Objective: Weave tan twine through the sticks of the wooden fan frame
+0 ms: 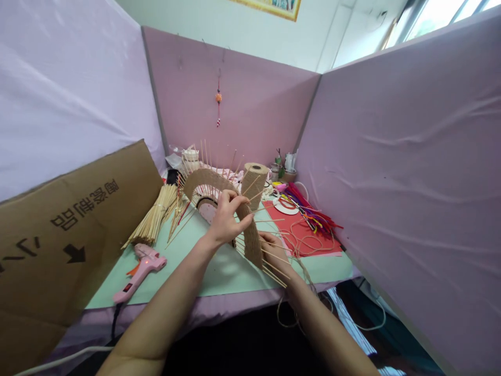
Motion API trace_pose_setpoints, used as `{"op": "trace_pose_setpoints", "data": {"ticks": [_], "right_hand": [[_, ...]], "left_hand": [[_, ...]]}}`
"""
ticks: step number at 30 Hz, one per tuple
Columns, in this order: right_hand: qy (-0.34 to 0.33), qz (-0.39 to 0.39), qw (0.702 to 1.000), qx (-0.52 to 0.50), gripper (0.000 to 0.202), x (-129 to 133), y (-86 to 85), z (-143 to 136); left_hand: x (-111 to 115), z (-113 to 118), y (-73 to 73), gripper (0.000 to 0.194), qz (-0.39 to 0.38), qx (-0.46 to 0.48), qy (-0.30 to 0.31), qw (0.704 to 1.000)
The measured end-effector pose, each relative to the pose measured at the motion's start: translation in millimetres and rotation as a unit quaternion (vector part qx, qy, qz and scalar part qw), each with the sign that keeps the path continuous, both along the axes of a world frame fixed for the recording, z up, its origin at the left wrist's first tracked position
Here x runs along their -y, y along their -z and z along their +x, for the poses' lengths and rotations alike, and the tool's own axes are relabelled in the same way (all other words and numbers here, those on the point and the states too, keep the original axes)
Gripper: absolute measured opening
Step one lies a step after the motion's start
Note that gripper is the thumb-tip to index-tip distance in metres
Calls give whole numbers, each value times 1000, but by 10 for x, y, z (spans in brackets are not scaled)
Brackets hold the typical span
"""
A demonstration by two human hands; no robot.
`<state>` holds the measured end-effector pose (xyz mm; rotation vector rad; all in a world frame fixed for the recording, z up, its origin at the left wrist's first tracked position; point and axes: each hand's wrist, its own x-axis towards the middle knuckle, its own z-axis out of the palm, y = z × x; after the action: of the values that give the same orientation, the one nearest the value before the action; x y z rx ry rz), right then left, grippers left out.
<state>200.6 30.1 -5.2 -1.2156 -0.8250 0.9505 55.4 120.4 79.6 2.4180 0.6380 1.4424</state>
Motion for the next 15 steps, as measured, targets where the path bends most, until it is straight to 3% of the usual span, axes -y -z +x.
{"op": "trace_pose_setpoints", "data": {"ticks": [4, 8, 12, 15], "right_hand": [[-30, -4, 999, -11, 28, -2, 22, -27], [-45, -3, 998, -50, 30, -4, 67, -96], [-49, -3, 999, -22, 28, -1, 87, -116], [-48, -3, 997, 58, 19, -14, 148, -65]], "left_hand": [[9, -72, 46, 46, 8, -52, 7, 999], [6, -53, 219, 61, 71, -8, 3, 997], [26, -7, 346, 45, 160, -32, 29, 986], [20, 61, 306, 36, 151, -82, 34, 985]]}}
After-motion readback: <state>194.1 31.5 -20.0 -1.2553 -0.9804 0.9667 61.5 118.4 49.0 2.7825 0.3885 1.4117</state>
